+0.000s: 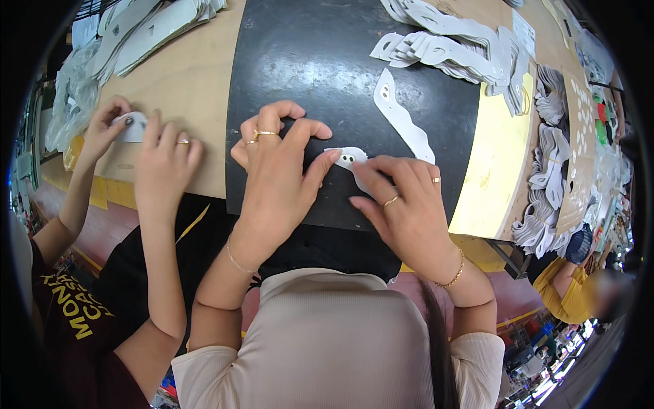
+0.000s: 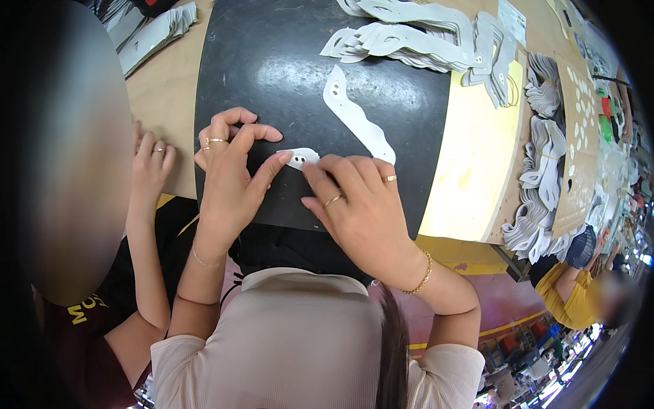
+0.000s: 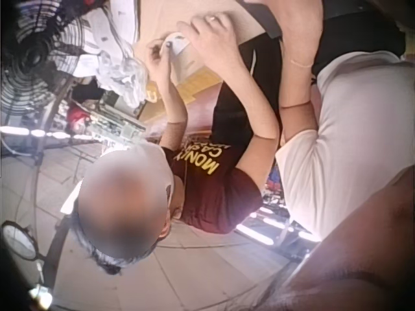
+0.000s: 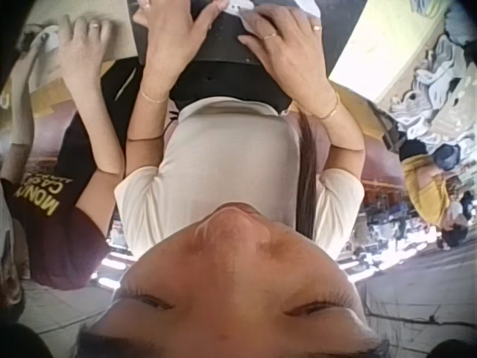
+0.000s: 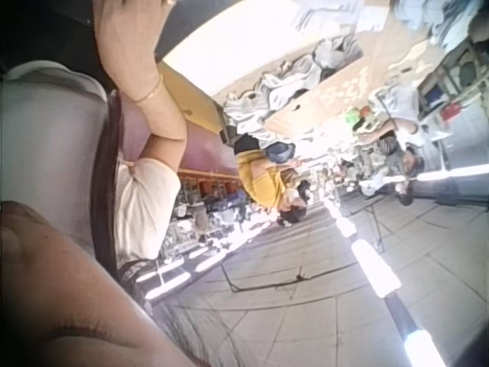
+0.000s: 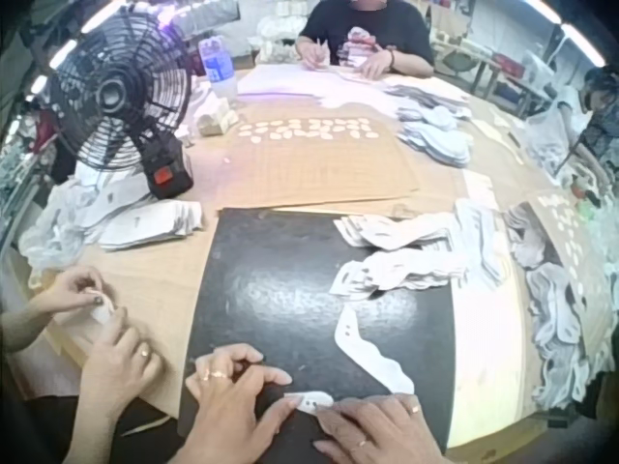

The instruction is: The person repeatedly picks up small white fabric pieces and circular inserts, aligns them, and presses them together by hand. Finished units are placed into a growing pile on the table. The person handles items one at a time and occasionally repositions the pile to continue working.

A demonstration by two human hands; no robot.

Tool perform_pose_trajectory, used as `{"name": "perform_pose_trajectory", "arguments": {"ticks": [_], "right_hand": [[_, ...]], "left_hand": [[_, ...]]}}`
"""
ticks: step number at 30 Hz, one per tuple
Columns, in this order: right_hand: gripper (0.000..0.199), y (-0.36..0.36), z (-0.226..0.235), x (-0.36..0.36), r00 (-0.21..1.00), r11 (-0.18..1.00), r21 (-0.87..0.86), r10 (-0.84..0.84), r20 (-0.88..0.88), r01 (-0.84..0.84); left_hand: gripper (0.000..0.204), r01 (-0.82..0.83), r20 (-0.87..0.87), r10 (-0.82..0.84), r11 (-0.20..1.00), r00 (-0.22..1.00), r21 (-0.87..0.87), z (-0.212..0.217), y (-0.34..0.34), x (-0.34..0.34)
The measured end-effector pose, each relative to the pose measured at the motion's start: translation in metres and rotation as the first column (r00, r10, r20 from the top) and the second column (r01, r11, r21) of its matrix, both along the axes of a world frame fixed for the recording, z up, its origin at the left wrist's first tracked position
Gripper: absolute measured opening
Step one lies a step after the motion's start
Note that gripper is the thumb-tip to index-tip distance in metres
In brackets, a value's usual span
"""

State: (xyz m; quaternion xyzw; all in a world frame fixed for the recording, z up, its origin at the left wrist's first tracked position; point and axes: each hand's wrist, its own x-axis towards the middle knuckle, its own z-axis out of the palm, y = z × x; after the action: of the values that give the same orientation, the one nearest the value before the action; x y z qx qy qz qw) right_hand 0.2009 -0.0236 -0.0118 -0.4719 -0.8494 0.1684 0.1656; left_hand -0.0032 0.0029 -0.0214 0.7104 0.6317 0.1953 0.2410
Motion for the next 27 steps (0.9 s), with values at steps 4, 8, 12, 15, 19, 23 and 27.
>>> {"name": "perform_pose_trajectory", "arguments": {"ticks": [4,8,12,15,19,23,27], "right_hand": [[0.051,0.004,0.0,-0.002,0.999,1.0,0.006,-0.013,0.038,0.013],[0.051,0.005,0.006,-0.007,0.987,0.998,0.064,0.005,0.161,-0.016],[0.053,0.006,0.012,-0.01,0.97,0.996,0.088,0.011,0.244,-0.034],[0.055,0.007,0.015,-0.01,0.976,0.999,0.043,0.012,0.219,-0.022],[0.056,0.004,0.013,-0.01,0.978,1.0,0.022,0.001,0.208,-0.006],[0.062,-0.004,0.011,-0.013,0.974,0.999,0.023,-0.035,0.223,0.03],[0.064,-0.005,0.012,-0.015,0.976,0.999,0.007,-0.042,0.212,0.041]], "left_hand": [[0.024,-0.021,0.029,0.019,0.998,0.999,0.062,-0.007,-0.007,0.004],[0.022,-0.013,0.025,0.01,0.991,1.0,0.13,-0.009,-0.01,0.004],[0.026,-0.005,0.019,0.002,0.983,1.0,0.181,-0.012,-0.016,0.007],[0.029,-0.039,0.073,0.028,0.989,0.997,0.146,-0.008,-0.013,0.007],[0.024,-0.047,0.125,0.039,0.997,0.991,0.06,-0.008,-0.01,0.007],[0.023,0.017,0.08,-0.043,0.954,0.996,0.298,-0.02,-0.019,0.007],[0.028,0.079,0.057,-0.107,0.928,0.993,0.364,-0.022,-0.034,0.005]]}}
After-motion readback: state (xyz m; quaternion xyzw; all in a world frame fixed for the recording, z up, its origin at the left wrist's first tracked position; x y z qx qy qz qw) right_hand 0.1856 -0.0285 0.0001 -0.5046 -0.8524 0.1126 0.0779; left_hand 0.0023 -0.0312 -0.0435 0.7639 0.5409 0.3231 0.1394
